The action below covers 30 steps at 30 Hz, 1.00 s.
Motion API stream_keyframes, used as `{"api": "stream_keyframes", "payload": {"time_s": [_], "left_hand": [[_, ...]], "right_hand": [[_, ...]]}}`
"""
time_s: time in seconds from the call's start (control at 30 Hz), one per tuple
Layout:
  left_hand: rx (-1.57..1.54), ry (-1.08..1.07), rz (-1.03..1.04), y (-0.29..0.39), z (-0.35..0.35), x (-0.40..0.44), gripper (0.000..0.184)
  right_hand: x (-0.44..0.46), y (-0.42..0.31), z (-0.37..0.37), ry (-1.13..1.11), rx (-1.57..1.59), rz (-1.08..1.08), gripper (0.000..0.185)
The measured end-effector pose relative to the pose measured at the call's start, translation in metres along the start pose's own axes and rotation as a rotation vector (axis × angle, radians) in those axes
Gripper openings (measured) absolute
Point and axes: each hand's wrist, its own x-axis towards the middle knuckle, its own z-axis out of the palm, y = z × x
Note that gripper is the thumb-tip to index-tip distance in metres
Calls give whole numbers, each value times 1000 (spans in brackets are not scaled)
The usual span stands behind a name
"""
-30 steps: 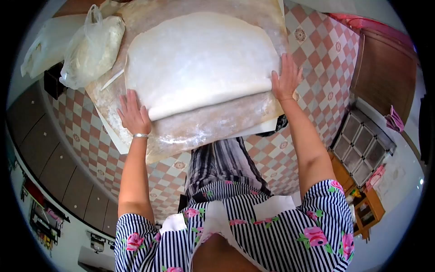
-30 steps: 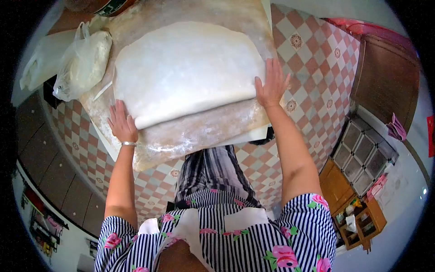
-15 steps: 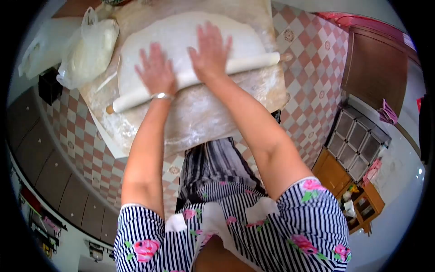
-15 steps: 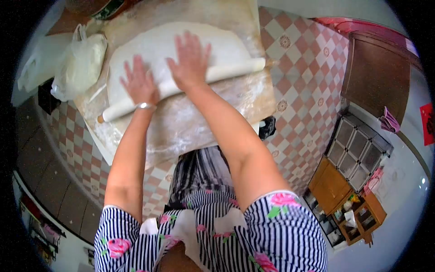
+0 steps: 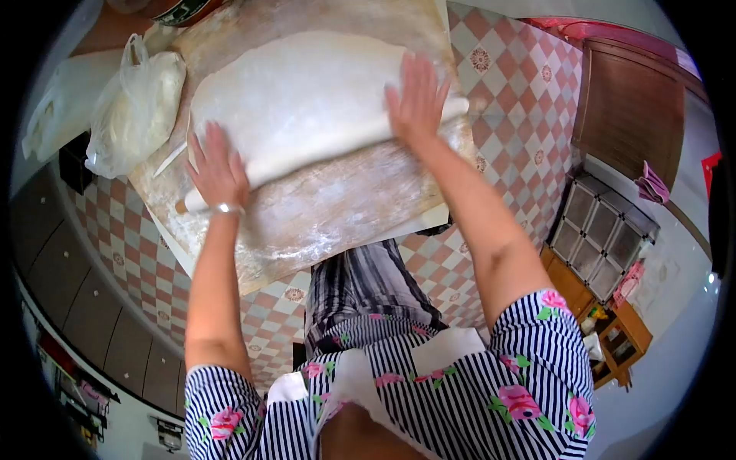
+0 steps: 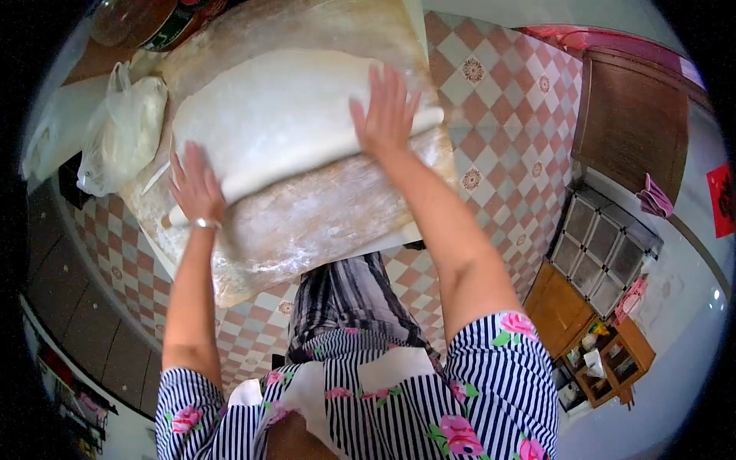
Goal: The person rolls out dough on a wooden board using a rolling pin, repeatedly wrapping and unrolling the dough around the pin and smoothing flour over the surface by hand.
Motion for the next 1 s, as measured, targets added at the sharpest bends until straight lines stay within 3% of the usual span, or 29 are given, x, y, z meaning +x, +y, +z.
{"api": "stream_keyframes", "payload": {"time_s": [0.1,0.17,0.27,0.37,0.53,0.6,0.67,0.73,0.77,0.83,0.87,0.97,1.0], "left_hand": [[-173,68,-123,-21,-5,32,67],[-79,53,-80,-26,-4,2,63],[-82,18,-29,-33,2,-22,60],[-212,110,-74,-48,-11,25,69],[-66,-25,-79,-58,7,-41,56],[-93,114,-114,-70,15,-9,56],[-192,243,-212,-65,-11,34,56],[-76,354,-317,-47,7,42,57],[-71,270,-264,0,7,27,57],[-73,104,-153,97,7,-3,59],[-194,85,-123,126,-1,-3,59],[-216,165,2,110,-23,63,58],[-228,112,-50,99,-25,69,59]], "right_hand": [[28,7,-1,28,-6,122,69],[7,28,-14,-37,-27,204,69],[-14,48,-11,-86,-95,88,71],[43,50,-13,47,50,163,73],[-14,81,-21,-7,-78,39,65],[2,82,-18,59,-83,12,63],[53,72,-14,178,-52,68,62],[49,44,22,300,-28,183,61],[33,4,32,125,-198,287,64],[-37,-98,35,33,123,-69,62],[-33,-127,34,16,142,-58,63],[24,-139,23,56,176,-135,67],[42,-132,21,96,182,-188,69]]}}
